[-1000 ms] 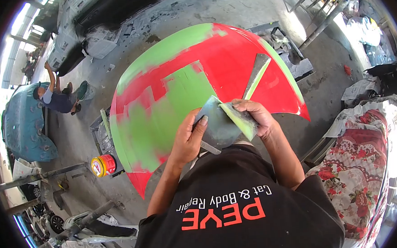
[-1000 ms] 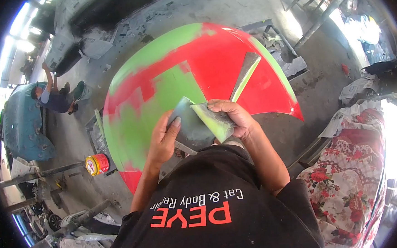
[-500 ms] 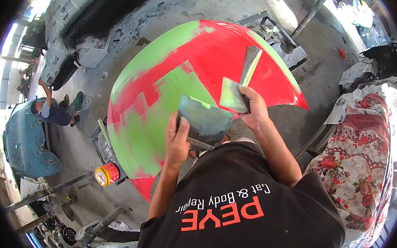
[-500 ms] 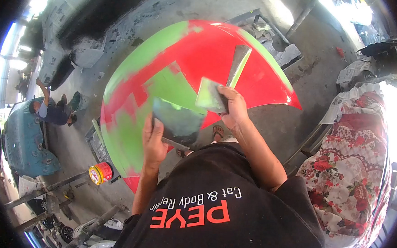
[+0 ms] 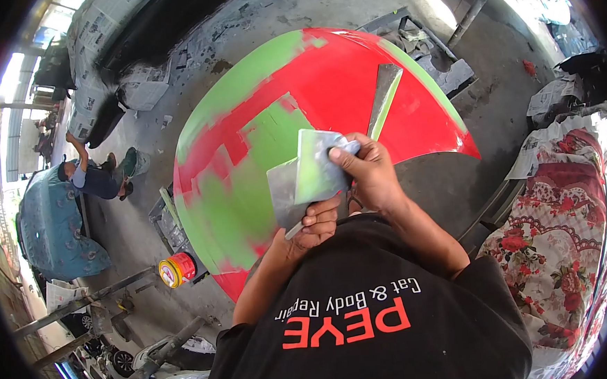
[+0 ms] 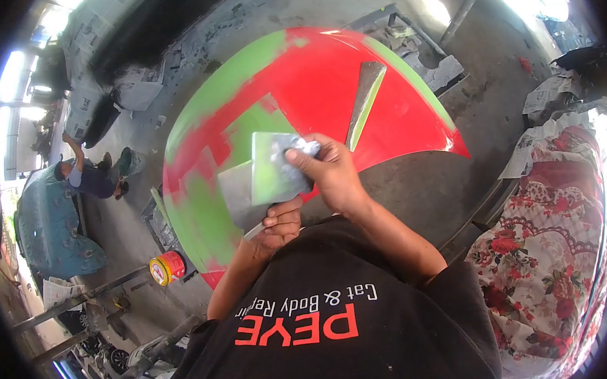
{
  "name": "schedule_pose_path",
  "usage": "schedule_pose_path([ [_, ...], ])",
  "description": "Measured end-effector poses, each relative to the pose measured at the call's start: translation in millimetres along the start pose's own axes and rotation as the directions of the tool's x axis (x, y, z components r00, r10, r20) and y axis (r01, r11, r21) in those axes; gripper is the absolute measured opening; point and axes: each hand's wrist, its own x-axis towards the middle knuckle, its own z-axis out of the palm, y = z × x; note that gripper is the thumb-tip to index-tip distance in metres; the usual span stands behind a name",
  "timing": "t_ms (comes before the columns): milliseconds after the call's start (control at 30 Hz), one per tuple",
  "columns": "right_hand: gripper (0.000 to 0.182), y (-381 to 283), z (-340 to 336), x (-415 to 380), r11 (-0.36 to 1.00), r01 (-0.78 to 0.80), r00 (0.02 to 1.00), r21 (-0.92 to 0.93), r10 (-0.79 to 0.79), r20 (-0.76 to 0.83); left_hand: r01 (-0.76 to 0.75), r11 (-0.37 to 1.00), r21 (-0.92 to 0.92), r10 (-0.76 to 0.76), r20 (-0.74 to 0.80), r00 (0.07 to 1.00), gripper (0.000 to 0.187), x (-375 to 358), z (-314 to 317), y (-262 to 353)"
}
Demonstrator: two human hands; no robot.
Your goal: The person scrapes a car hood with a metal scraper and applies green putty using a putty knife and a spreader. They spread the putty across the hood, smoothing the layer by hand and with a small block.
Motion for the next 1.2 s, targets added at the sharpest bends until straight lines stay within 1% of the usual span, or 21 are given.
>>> schedule_pose_path([
  [200,0.013,-12.8,17.8,-17.4,0.995,-0.084,0.992,-0.050,0.088,0.090,-0.156,0.959,0.238,0.142,0.077,0.987,0.038,12.3,11.5,0.9],
  [233,0.012,-13.8,15.8,-19.7,0.998,-0.054,0.994,0.039,0.050,0.102,-0.267,0.855,0.445,0.285,0.028,0.958,0.042,13.8,10.9,1.0],
  [267,0.012,-16.0,13.8,-20.5,0.991,-0.023,0.994,0.128,0.009,0.110,-0.269,0.854,0.445,0.285,0.032,0.958,0.042,13.4,11.2,1.2],
  [333,0.011,-31.6,7.3,-20.6,0.967,0.018,0.999,0.252,-0.028,0.036,-0.437,0.566,0.699,0.654,-0.057,0.755,0.041,10.4,12.8,3.2],
  [367,0.011,-34.1,-0.5,-19.3,0.977,0.051,0.998,0.205,-0.045,-0.032,-0.439,0.566,0.698,0.654,-0.055,0.755,0.041,8.0,13.8,5.5],
  [467,0.013,-34.9,-18.6,-18.7,0.989,0.089,0.989,0.122,-0.073,-0.129,-0.361,0.047,0.931,0.931,0.090,0.353,0.039,-0.7,15.0,11.9],
  [533,0.013,-33.5,-24.3,-24.0,0.980,0.028,0.980,-0.198,-0.065,-0.186,-0.293,0.009,0.956,0.946,0.086,0.311,0.038,3.5,16.1,6.9],
  [567,0.016,-29.4,-25.0,-25.1,0.973,-0.040,0.965,-0.228,-0.021,-0.260,-0.119,-0.318,0.941,0.897,0.339,0.284,0.036,5.9,6.8,10.0],
  [600,0.016,-23.4,-25.5,-24.7,0.972,-0.039,0.965,-0.230,-0.024,-0.262,0.062,-0.607,0.792,0.767,0.564,0.305,0.034,10.7,8.0,8.0],
  [667,0.020,-11.4,-25.0,-22.4,0.988,0.050,0.927,-0.145,-0.100,-0.360,0.118,-0.644,0.756,0.735,0.568,0.369,0.034,13.5,12.6,-3.5],
  [733,0.021,-9.3,-22.7,-21.1,0.994,0.051,0.929,-0.101,-0.085,-0.361,0.024,-0.812,0.583,0.548,0.747,0.378,0.036,24.3,22.3,-17.3],
  [800,0.019,-7.3,-16.0,-20.0,0.996,0.082,0.938,0.017,-0.072,-0.340,0.076,-0.759,0.647,0.608,0.662,0.439,0.037,21.8,31.2,-23.2],
  [867,0.016,-6.8,-15.9,-20.2,0.997,0.081,0.945,0.020,-0.070,-0.320,0.090,-0.822,0.562,0.497,0.632,0.594,0.037,23.1,38.7,-28.1],
  [900,0.014,-11.7,-15.7,-21.0,0.997,0.080,0.952,0.006,-0.075,-0.297,0.090,-0.823,0.561,0.496,0.634,0.593,0.037,18.8,38.0,-25.3],
  [967,0.014,-22.4,-16.7,-21.7,0.992,0.128,0.963,-0.008,-0.126,-0.240,0.228,-0.876,0.425,0.431,0.479,0.765,0.036,7.0,33.8,-15.3],
  [1000,0.014,-23.4,-22.9,-21.5,0.992,0.128,0.963,-0.007,-0.126,-0.239,0.228,-0.876,0.425,0.431,0.479,0.765,0.036,8.0,30.7,-12.9],
  [1067,0.016,-24.7,-37.8,-22.0,0.926,0.329,0.927,-0.186,-0.354,-0.121,0.159,-0.880,0.447,0.441,0.649,0.620,0.037,11.4,26.0,-9.9],
  [1100,0.018,-30.9,-40.3,-24.7,0.876,0.436,0.897,-0.208,-0.440,0.029,0.162,-0.880,0.447,0.443,0.649,0.618,0.037,11.8,29.4,-12.1],
  [1133,0.018,-33.9,-42.4,-23.2,0.876,0.436,0.898,-0.206,-0.440,0.030,0.093,-0.651,0.754,0.650,0.489,0.582,0.038,12.3,36.0,-15.8],
  [1167,0.020,-36.8,-44.5,-19.3,0.805,0.514,0.858,-0.296,-0.474,0.198,0.009,-0.323,0.946,0.782,0.261,0.566,0.039,12.7,39.6,-17.8],
  [1200,0.023,-39.5,-47.9,-16.5,0.716,0.594,0.800,-0.366,-0.478,0.364,0.010,-0.322,0.947,0.782,0.260,0.566,0.039,13.3,39.7,-17.2],
])
